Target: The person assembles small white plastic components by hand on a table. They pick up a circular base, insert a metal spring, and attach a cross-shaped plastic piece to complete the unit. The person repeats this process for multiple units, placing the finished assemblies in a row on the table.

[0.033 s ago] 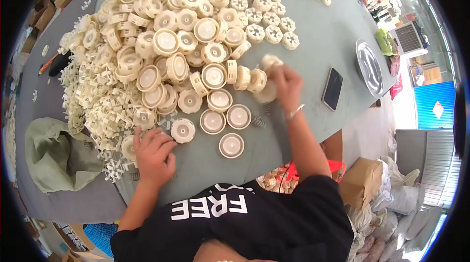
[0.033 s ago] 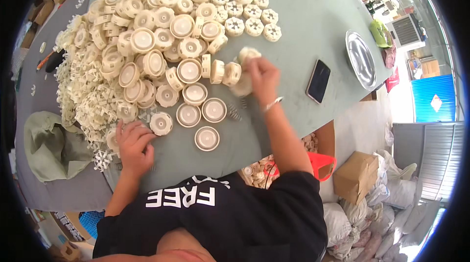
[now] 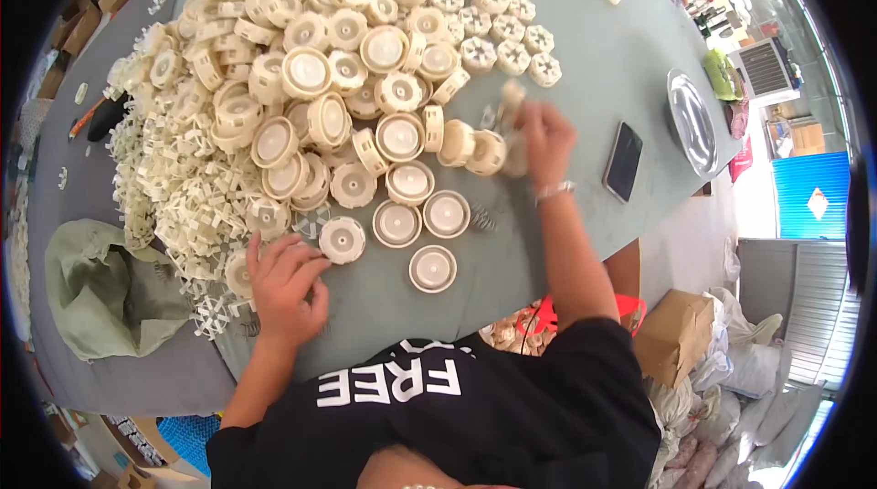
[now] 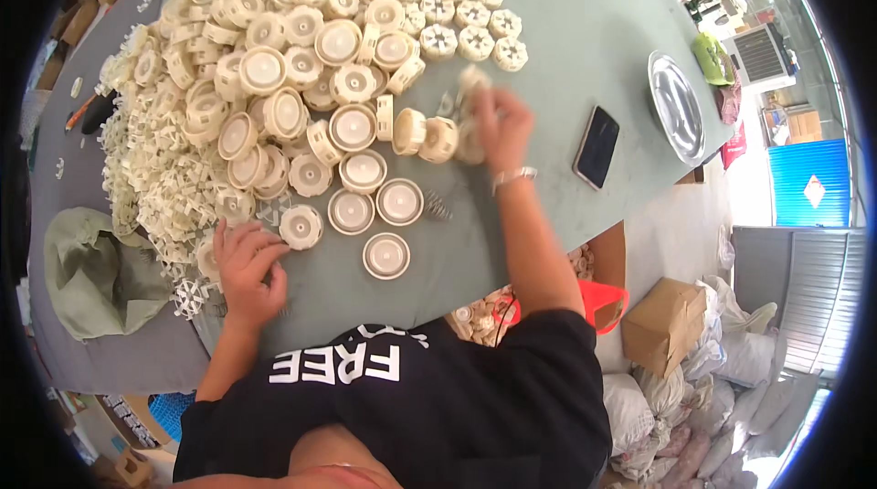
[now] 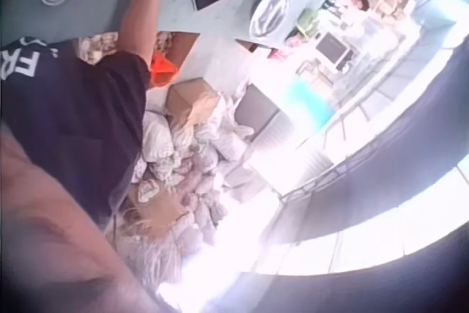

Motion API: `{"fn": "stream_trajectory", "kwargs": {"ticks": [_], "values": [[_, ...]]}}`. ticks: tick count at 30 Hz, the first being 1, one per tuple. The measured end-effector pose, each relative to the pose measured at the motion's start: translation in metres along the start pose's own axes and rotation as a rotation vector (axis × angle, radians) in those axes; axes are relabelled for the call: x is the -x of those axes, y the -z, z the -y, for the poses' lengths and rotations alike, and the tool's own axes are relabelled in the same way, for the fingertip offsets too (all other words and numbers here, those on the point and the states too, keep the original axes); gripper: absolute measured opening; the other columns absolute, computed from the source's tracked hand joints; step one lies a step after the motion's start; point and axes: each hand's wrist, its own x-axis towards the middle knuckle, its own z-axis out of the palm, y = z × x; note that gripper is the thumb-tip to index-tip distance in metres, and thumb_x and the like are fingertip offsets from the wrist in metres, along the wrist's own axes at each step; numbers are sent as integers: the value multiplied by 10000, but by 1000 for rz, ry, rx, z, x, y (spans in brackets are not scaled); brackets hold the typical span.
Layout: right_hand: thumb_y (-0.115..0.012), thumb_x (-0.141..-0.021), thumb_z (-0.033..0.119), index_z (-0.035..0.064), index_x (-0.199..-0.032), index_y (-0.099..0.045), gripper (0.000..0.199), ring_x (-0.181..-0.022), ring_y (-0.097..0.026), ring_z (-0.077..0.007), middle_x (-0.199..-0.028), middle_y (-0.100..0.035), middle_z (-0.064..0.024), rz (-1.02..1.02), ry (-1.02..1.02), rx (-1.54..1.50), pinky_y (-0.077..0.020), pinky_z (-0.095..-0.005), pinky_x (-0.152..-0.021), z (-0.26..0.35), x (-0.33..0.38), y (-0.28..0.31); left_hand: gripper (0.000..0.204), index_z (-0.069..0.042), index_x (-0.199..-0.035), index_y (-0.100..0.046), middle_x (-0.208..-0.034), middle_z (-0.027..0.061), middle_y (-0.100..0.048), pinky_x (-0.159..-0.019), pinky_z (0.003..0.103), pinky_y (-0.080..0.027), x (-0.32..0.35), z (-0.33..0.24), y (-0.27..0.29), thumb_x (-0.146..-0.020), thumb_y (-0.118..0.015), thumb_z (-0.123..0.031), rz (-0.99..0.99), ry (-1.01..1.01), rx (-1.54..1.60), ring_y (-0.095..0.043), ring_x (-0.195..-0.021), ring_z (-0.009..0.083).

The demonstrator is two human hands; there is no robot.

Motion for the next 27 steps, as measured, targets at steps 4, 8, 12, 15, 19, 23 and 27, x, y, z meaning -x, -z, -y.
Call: {"fn": "stream_trajectory", "kwargs": {"ticks": [4,8,12,15,19,23,27], "values": [[-749,-995,181,-23,-1023,-725,207,-787,-723,-174,-861,-767,-94,-97,-4,-17,-571,-328,-736,-42,-67,-7,304,-103,-994,-774,-1107,64,-721,-1174,599,-406,-25,-21,-3,-706,-713,-28,-24,-91,97,-653,-1212,324],[-788,-986,183,26,-1185,-711,265,-772,-696,-127,-991,-762,-78,529,-2,-361,-540,-286,-682,-25,-63,-37,273,-88,-997,-791,-1137,94,-729,-1143,582,-463,-72,-44,-22,-736,-732,-33,-25,-208,205,-665,-1174,357],[-759,-1001,207,74,-1288,-733,318,-999,-738,-241,-1187,-770,-106,83,147,118,-580,-359,-843,-12,-105,-21,415,-109,-1233,-754,-1377,125,-657,-1199,567,-418,-124,-70,-49,-820,-786,-134,115,-312,245,-574,-1371,353],[-760,-986,338,167,-1352,-734,405,-1291,-642,-321,-1391,-712,-97,29,584,559,-514,-445,-1074,-52,-138,-8,551,-144,-1421,-664,-1559,116,-554,-1250,571,-354,-155,-97,-91,-892,-778,-245,226,-368,219,-462,-1507,337],[-750,-961,457,221,-1367,-718,471,-1466,-495,-399,-1514,-637,-104,85,395,565,-433,-500,-1195,-91,-184,2,607,-172,-1516,-590,-1640,85,-492,-1285,572,-300,-160,-96,-138,-946,-724,-331,278,-407,154,-402,-1559,316],[-752,-954,423,234,-1395,-701,483,-1455,-520,-375,-1519,-634,-98,-130,290,685,-402,-551,-1200,-109,-201,26,589,-164,-1512,-598,-1622,84,-512,-1278,569,-312,-160,-88,-134,-954,-702,-319,348,-372,173,-429,-1539,306],[-737,-962,409,246,-1415,-682,485,-1458,-520,-354,-1546,-604,-93,222,485,57,-350,-596,-1222,-46,-147,-27,568,-136,-1470,-637,-1536,93,-591,-1257,543,-349,-158,-77,-126,-927,-719,-284,303,-310,186,-487,-1488,326]]}}
